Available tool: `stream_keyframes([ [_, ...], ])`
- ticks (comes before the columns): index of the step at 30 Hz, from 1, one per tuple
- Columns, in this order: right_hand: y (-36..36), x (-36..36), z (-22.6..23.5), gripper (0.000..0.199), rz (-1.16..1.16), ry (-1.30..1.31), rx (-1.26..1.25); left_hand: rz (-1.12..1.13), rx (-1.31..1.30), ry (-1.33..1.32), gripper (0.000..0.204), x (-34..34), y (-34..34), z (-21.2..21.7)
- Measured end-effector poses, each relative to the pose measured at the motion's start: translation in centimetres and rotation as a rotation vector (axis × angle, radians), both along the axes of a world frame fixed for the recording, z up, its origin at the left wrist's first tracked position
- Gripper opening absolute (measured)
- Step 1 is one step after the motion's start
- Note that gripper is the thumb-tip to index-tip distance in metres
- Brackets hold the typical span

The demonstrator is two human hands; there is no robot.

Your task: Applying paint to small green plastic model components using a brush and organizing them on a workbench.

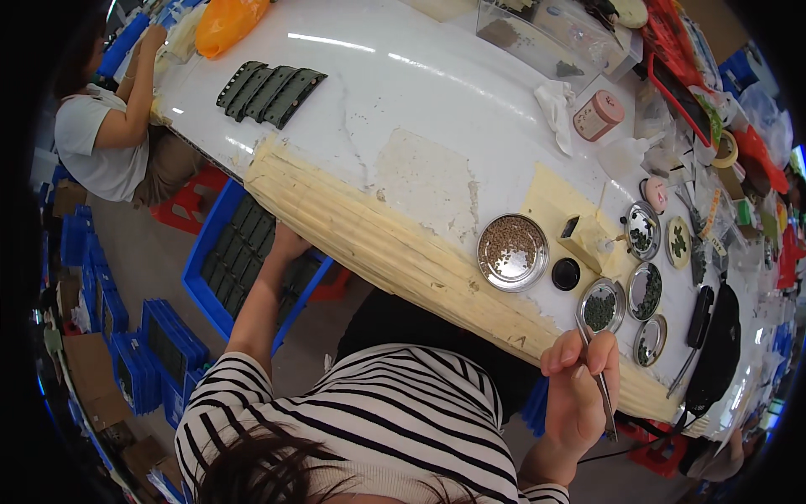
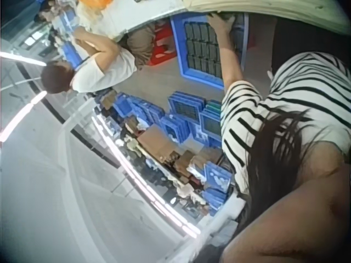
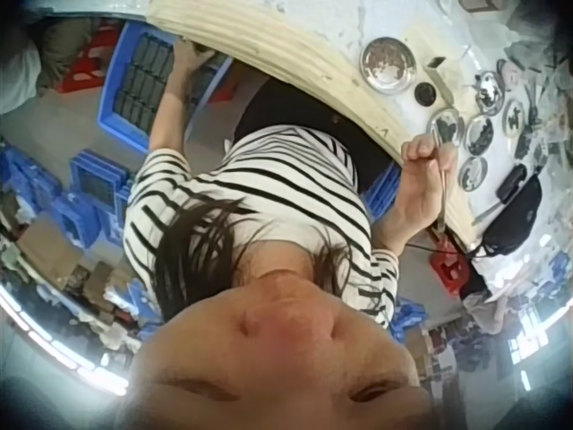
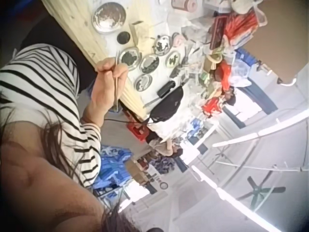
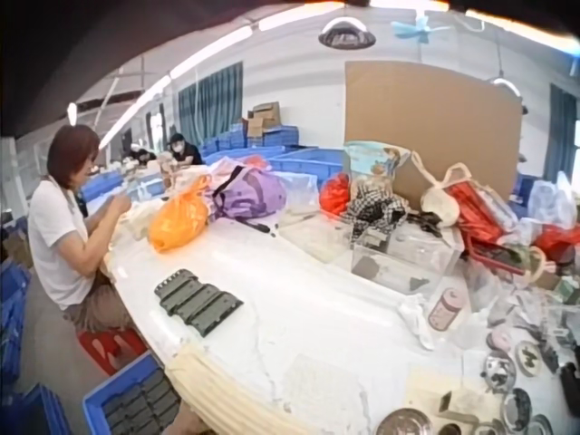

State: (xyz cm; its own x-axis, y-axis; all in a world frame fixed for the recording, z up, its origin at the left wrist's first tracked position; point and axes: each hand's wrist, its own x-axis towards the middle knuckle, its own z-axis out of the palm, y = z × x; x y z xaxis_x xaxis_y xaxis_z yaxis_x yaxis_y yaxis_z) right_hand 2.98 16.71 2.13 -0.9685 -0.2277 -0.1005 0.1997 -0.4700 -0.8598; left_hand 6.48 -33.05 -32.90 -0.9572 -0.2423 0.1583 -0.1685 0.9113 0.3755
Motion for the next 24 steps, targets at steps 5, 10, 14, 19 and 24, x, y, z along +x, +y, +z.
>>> stream_keyframes([
  [5,0.1,0.2,0.0,0.025,-0.012,0.001,-0.001,-0.064,0.032,0.02,0.078,-0.6,-0.2,0.9],
  [10,0.0,0.2,0.1,0.025,-0.014,0.006,0.009,-0.103,0.108,0.101,0.073,-1.1,0.3,3.3],
  [14,-0.1,0.2,0.0,0.025,0.003,0.003,-0.004,0.039,0.273,0.098,0.073,-0.1,-0.7,4.0],
  [19,0.0,0.3,0.0,0.025,0.01,0.005,-0.009,0.312,0.568,0.169,0.058,3.9,-2.2,4.3],
  [24,-0.2,0.1,0.0,0.026,0.007,-0.009,-0.004,0.627,1.35,0.45,0.044,8.7,-0.1,8.3],
])
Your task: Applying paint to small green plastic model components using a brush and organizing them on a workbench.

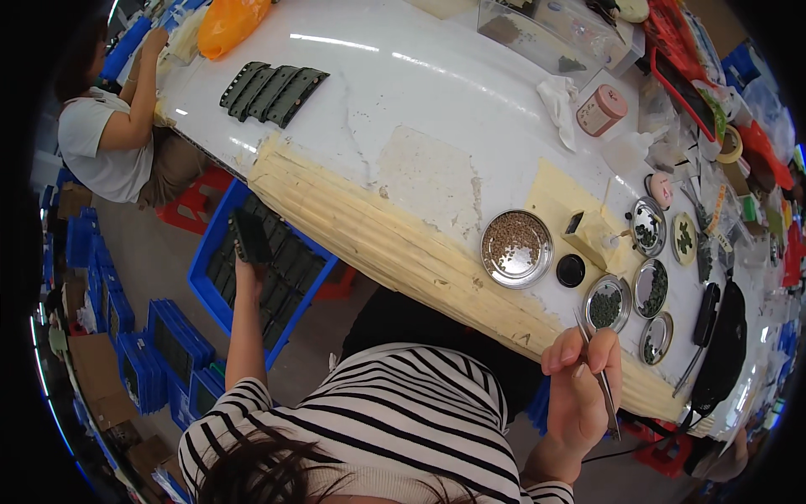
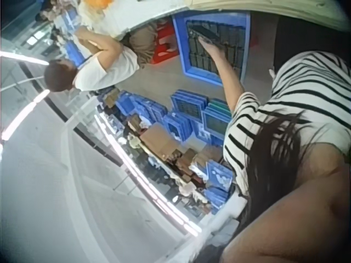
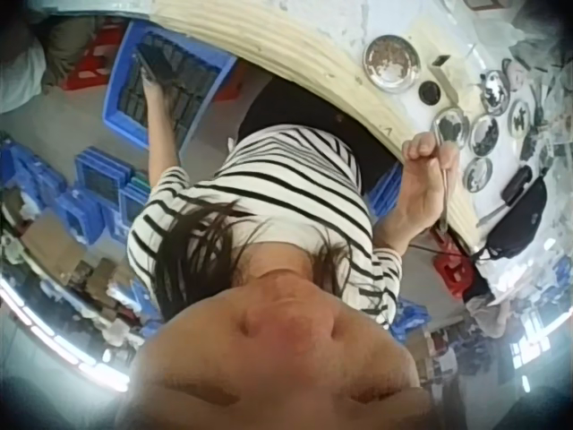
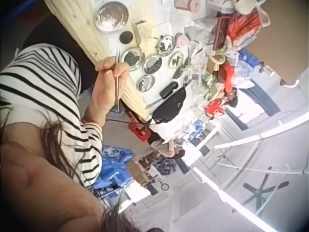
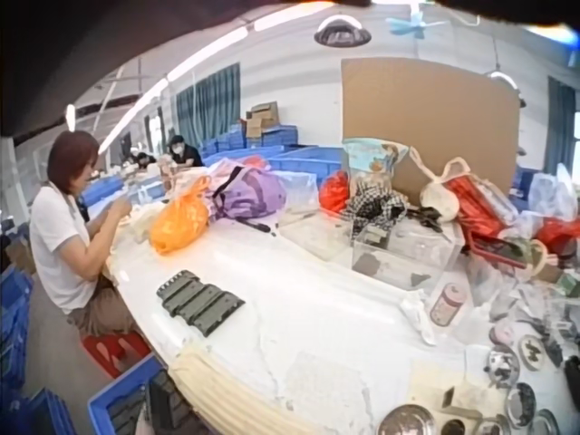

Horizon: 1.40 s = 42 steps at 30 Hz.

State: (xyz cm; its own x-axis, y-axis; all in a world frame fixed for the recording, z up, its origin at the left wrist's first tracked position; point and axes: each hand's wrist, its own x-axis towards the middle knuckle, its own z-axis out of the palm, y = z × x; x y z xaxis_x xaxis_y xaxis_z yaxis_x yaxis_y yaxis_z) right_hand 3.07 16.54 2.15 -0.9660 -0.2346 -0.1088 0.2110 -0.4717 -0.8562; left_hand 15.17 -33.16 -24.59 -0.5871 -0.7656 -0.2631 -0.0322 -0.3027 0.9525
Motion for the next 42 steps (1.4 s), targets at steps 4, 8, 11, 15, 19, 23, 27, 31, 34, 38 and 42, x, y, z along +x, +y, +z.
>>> stream_keyframes([
  [4,-0.2,-0.3,0.0,0.026,0.019,0.003,0.001,-0.026,0.141,0.334,0.045,0.7,0.5,7.1],
  [8,-0.1,-0.4,0.1,0.027,0.041,0.012,-0.018,-0.125,-0.245,0.314,0.048,-4.9,1.1,16.7],
  [11,0.2,0.0,0.2,0.027,0.046,0.019,-0.044,-0.329,-0.434,0.362,0.048,-11.9,2.8,21.8],
  [15,0.8,0.7,0.4,0.027,0.021,0.026,-0.058,-0.668,-0.272,0.412,0.047,-22.7,9.6,25.2],
  [19,1.5,1.3,0.3,0.026,-0.008,0.012,-0.059,-0.96,-0.257,0.107,0.069,-30.4,14.8,26.2],
  [23,1.6,1.5,-0.1,0.025,-0.007,0.007,-0.064,-0.749,-0.976,-0.159,0.115,-35.2,18.4,25.1],
  [27,1.4,1.5,-0.4,0.025,0.0,0.0,-0.087,-0.694,-1.497,-0.356,0.107,-36.3,21.6,23.7],
  [31,1.4,1.5,-0.7,0.025,0.012,-0.004,-0.097,-0.717,-1.577,-0.431,0.105,-36.1,22.4,23.4],
  [34,1.4,1.5,-0.8,0.025,0.003,-0.008,-0.092,-0.701,-1.564,-0.33,0.101,-34.4,21.7,23.8],
  [38,1.8,1.6,-1.0,0.027,-0.011,0.01,-0.096,-0.298,-1.525,0.433,0.065,-27.5,16.1,24.4],
  [42,2.1,1.3,-0.9,0.028,-0.015,0.051,-0.032,0.312,-1.522,0.316,0.027,-15.1,8.6,19.7],
])
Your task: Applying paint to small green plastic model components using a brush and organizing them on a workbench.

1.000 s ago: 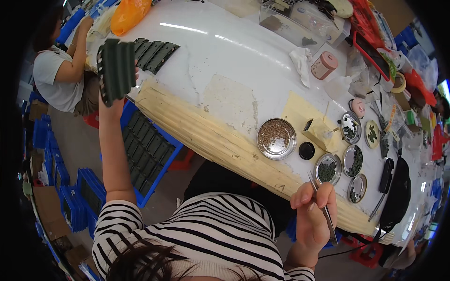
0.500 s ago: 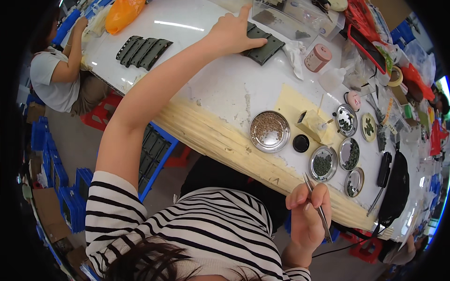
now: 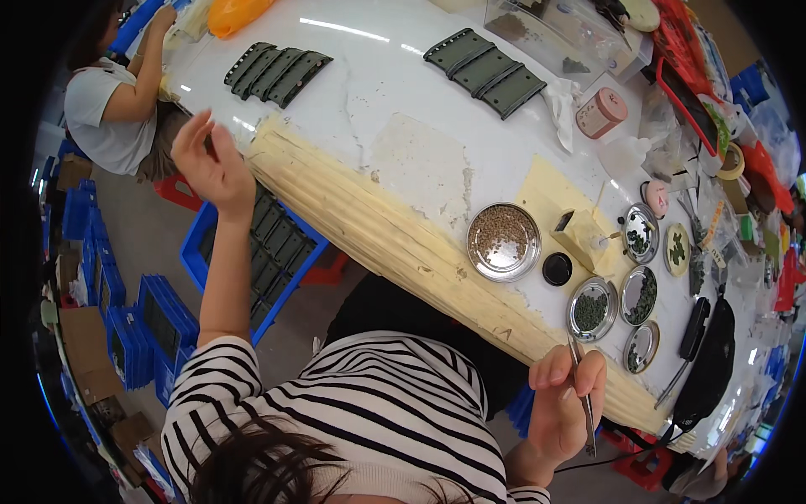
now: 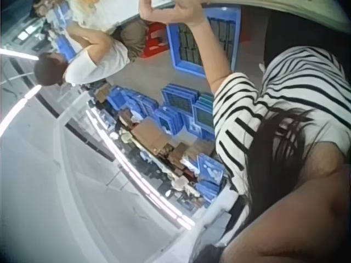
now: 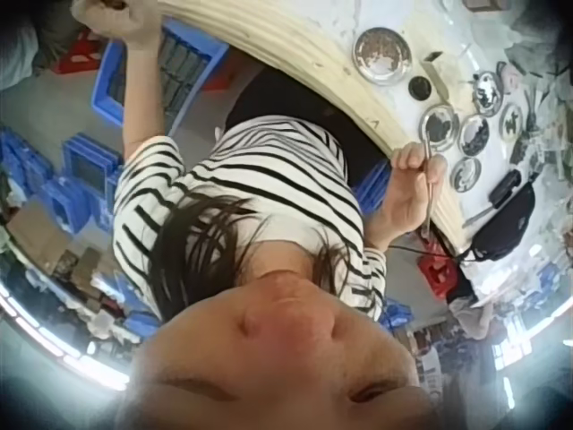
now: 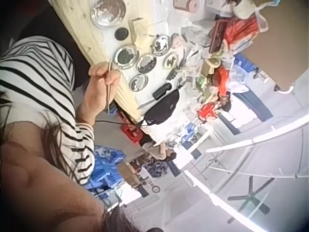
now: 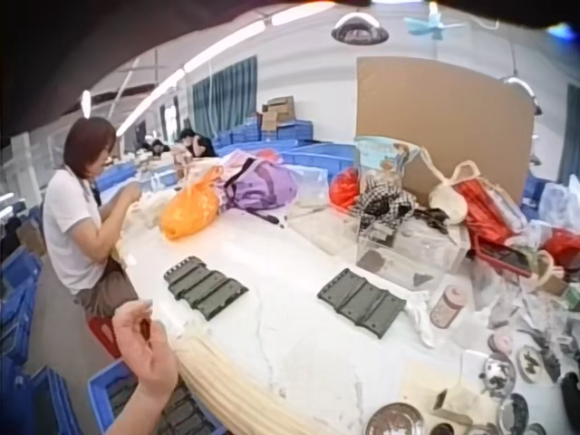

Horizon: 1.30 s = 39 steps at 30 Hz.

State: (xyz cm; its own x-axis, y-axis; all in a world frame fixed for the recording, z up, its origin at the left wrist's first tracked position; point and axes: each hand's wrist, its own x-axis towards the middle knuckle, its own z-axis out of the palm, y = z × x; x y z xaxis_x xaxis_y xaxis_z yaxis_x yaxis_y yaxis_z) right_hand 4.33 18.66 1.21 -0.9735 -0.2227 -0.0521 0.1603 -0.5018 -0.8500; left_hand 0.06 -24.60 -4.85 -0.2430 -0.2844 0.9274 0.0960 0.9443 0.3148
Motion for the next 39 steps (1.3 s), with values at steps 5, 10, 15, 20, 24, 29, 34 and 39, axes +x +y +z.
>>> stream_keyframes([
  [5,-1.4,-1.0,0.4,0.028,0.085,0.062,0.045,0.241,0.135,-0.688,0.031,14.0,-2.7,-14.0],
  [10,-2.6,-1.2,0.5,0.03,0.138,0.03,0.053,0.06,0.276,-1.268,0.092,19.0,-2.1,-21.5],
  [15,-2.3,-0.7,0.1,0.032,0.118,0.022,0.089,0.062,0.038,-1.448,0.088,17.1,-2.8,-20.8],
  [20,-2.3,-0.7,-0.2,0.029,0.11,0.009,0.113,0.145,-0.077,-1.255,0.064,16.0,-3.2,-24.3],
  [24,-2.3,-0.8,-0.2,0.028,0.128,0.013,0.128,0.132,-0.033,-1.168,0.046,14.3,-2.2,-24.0],
  [29,-2.0,-0.9,-0.4,0.027,0.13,0.019,0.138,0.062,-0.016,-1.136,0.032,13.9,-1.5,-22.1],
  [34,-2.1,-1.1,-0.5,0.025,0.136,0.005,0.125,0.097,0.083,-1.339,0.028,13.3,-1.8,-22.4],
  [39,-1.8,-1.0,-0.7,0.024,0.127,0.007,0.116,0.111,0.114,-1.508,0.027,12.1,-1.4,-20.8],
])
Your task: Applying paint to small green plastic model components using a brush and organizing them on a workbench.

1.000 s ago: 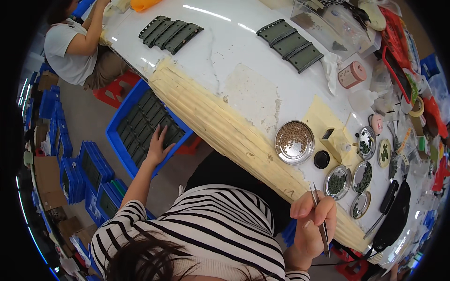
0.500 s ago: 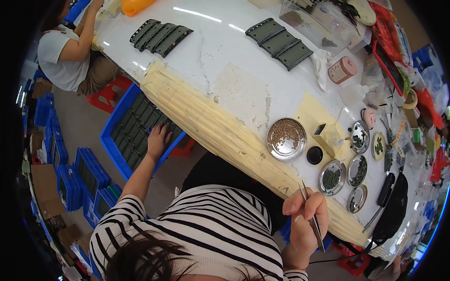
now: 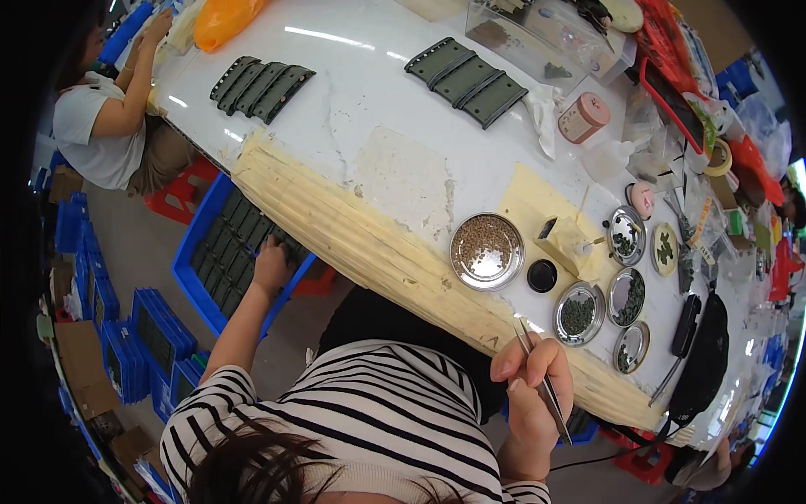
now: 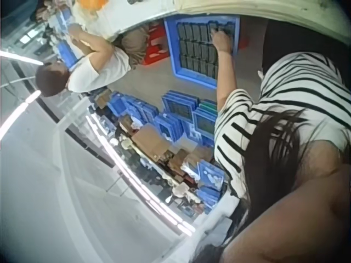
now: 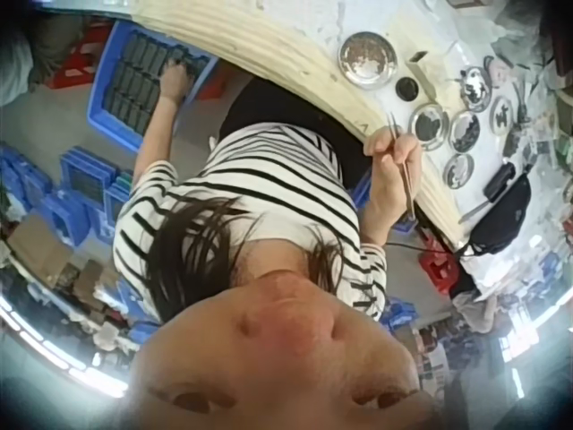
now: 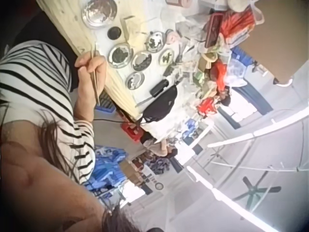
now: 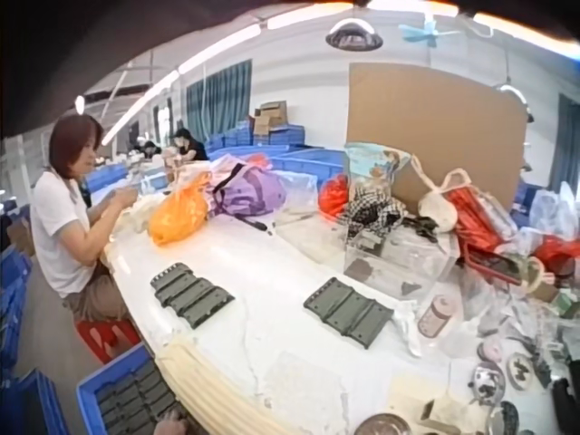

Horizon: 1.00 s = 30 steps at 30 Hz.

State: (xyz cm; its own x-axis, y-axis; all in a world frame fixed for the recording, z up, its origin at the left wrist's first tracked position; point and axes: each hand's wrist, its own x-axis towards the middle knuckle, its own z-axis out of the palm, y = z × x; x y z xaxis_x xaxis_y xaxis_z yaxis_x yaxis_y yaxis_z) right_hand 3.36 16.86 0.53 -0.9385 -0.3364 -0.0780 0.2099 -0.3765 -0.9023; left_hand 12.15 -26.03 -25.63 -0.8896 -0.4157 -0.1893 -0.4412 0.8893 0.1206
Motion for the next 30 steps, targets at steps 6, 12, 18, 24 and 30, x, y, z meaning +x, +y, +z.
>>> stream_keyframes([
  [6,0.6,0.1,-0.1,0.023,-0.021,0.0,-0.024,-0.037,-0.061,-0.096,0.032,-1.3,-0.5,-0.1],
  [12,0.6,-0.1,-0.2,0.024,-0.034,-0.009,-0.009,-0.022,0.01,-0.215,0.03,-1.4,-2.0,3.1],
  [18,0.4,-0.4,-0.2,0.024,0.012,-0.018,-0.043,0.175,0.288,0.241,0.017,4.1,-3.0,7.5],
  [24,0.0,-0.7,0.2,0.024,0.056,-0.044,-0.04,0.655,0.923,0.588,0.007,7.6,-5.3,15.6],
  [30,0.1,-0.5,0.3,0.023,0.046,-0.029,-0.067,-0.044,0.458,0.807,0.007,-5.7,-0.7,29.9],
])
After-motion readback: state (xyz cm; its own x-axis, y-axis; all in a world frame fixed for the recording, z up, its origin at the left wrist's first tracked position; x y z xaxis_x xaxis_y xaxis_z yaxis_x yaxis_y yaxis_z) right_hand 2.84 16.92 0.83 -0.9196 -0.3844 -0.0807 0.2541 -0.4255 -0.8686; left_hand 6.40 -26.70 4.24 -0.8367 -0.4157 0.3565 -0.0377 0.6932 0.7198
